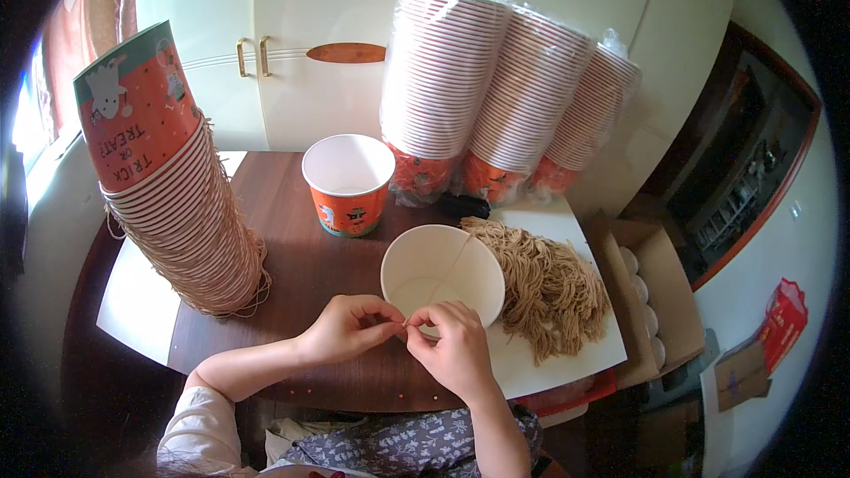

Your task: Attaching elastic strings to paper buckets.

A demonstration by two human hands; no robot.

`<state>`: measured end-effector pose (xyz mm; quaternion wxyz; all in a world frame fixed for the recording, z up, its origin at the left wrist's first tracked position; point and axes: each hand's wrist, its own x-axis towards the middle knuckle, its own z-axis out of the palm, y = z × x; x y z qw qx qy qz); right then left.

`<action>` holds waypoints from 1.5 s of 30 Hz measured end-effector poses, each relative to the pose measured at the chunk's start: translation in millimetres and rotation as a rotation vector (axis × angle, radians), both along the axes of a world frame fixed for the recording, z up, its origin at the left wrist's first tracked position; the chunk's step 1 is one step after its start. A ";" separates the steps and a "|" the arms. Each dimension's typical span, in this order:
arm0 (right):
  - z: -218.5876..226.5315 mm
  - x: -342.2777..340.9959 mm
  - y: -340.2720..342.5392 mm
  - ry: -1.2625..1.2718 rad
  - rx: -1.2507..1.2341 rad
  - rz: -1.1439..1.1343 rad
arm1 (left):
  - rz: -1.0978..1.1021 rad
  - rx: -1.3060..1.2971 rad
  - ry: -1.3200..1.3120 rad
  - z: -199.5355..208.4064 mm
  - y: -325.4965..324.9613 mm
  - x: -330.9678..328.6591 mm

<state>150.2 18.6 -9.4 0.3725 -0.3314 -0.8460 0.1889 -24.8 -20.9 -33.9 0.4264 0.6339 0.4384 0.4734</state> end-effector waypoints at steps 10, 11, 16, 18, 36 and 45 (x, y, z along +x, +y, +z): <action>-2.4 -0.9 0.6 -0.029 0.074 0.009 | -0.131 -0.247 -0.302 -11.6 5.7 -1.2; -2.2 -1.0 0.2 -0.029 0.073 0.008 | -0.186 -0.468 -0.415 -5.7 5.9 -4.8; -1.9 -2.9 -1.3 -0.067 0.191 -0.034 | -0.250 -0.790 -0.621 0.0 6.8 -5.3; 0.4 -1.7 -1.9 -0.037 0.171 -0.020 | -0.244 -0.799 -0.656 0.4 6.9 -5.3; 1.0 -1.7 -4.5 -0.068 0.284 0.030 | -0.187 -0.620 -0.575 -4.0 5.1 -2.4; 7.0 3.8 -3.6 -0.041 0.311 -0.006 | -0.165 -0.639 -0.595 -0.7 5.3 -2.6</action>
